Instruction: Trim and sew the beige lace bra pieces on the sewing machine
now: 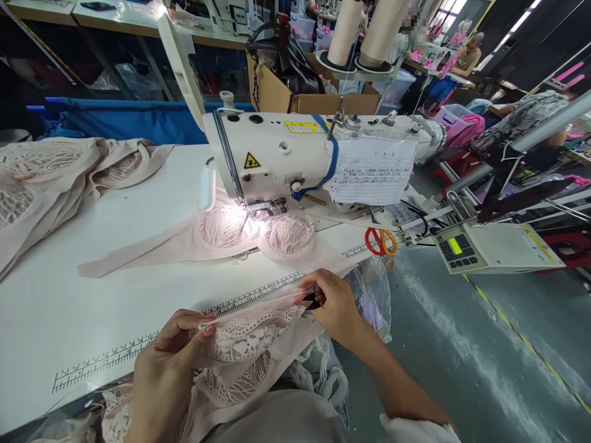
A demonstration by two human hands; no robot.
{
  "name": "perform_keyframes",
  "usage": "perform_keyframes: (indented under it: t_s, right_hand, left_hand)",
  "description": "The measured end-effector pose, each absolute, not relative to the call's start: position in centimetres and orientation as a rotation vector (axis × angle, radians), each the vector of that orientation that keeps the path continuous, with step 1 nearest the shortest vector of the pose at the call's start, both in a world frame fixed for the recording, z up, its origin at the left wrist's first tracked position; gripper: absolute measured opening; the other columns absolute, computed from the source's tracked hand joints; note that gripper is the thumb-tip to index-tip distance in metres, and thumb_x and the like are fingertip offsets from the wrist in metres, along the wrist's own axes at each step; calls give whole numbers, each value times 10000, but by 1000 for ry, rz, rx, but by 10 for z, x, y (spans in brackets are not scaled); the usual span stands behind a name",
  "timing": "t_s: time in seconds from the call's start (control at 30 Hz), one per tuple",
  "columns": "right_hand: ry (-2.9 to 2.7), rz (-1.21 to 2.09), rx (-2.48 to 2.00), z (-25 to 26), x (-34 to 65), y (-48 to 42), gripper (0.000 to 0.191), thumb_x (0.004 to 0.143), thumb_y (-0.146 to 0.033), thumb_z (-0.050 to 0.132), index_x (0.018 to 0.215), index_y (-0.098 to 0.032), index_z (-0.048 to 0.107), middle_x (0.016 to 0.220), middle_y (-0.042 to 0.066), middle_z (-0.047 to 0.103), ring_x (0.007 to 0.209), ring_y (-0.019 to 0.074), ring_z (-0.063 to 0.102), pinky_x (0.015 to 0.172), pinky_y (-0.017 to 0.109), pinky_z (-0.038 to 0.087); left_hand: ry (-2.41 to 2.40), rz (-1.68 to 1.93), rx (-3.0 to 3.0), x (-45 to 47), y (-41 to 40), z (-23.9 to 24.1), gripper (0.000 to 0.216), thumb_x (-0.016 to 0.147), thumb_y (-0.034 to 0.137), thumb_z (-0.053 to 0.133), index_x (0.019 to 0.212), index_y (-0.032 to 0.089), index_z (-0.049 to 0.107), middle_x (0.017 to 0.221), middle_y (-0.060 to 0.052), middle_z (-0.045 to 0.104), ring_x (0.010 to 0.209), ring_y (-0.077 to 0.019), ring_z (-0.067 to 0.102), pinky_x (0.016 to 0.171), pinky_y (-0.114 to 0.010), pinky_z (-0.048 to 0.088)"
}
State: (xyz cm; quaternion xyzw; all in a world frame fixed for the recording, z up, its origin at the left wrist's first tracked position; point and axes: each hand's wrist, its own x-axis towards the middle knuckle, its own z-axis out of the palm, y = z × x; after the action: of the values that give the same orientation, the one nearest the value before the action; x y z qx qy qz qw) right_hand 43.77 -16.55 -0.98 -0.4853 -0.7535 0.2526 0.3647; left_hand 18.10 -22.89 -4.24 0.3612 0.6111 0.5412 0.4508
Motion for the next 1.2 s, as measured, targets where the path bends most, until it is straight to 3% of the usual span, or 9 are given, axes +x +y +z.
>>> perform_keyframes:
  t_s: [0.1,0.2,0.43,0.6,0.7,0.77,0.93,1.07,1.2]
  right_hand:
    - [-2012,616,-1167,-6,435,-163,59,934,-259,656,947,-213,690,749,20,653,649,147,590,585,260,477]
    - [-2016,700,-1138,2,436,-160,124,930,-240,654,821,-204,699,704,19,628,645,147,555,564,259,429]
    - [-1888,1387,-971,32,457,-150,251,848,-392,742,718,-189,672,674,-6,547,577,110,423,505,247,337]
    - [-2044,1295,-1029,48,434,-160,78,800,-184,738,743,-189,685,735,-4,598,643,113,533,555,224,411]
    - [-2209,1103,-1006,43,415,-165,123,776,-100,718,741,-201,657,725,-15,628,745,137,594,659,232,458]
    - [-2266,1046,-961,35,413,-165,113,809,-136,721,780,-205,636,741,-17,653,759,138,598,692,238,463]
    - [-2018,1336,-992,17,436,-158,351,804,-409,793,948,-216,537,705,-57,593,566,88,498,521,187,386]
    - [-2038,1315,-950,13,446,-153,261,829,-381,773,889,-199,596,619,-85,455,534,70,388,482,177,312]
    - [-2110,1243,-928,18,445,-150,211,856,-367,742,872,-180,644,740,-19,598,585,81,458,515,196,358]
  left_hand:
    - [1498,1333,850,181,-228,-44,152,767,337,794,751,225,693,856,-6,637,870,-184,587,762,-263,446]
    - [1435,1330,770,182,-226,-46,149,748,332,815,749,226,711,875,-7,636,881,-180,588,741,-248,451]
    - [1168,1237,836,175,-219,-42,173,718,333,841,695,213,719,903,-52,640,890,-209,613,737,-262,504]
    - [949,959,1381,191,-210,-17,390,782,341,781,1157,269,705,1341,-142,562,1281,-330,493,1014,-393,462]
    - [949,989,1526,212,-208,-9,71,873,297,682,873,246,731,989,-106,668,973,-261,616,836,-339,511]
    - [955,1022,1488,221,-206,-8,227,916,282,624,700,225,664,810,-70,630,802,-216,603,697,-294,490]
    - [908,1033,1317,219,-202,-10,262,921,290,623,675,203,611,817,-59,581,768,-191,576,642,-272,445]
    - [907,1016,1281,214,-200,-11,254,919,305,629,685,204,632,830,-64,580,792,-200,578,664,-280,446]
    - [907,1001,1272,214,-200,-13,245,913,316,638,695,204,649,859,-80,593,822,-215,589,671,-286,456]
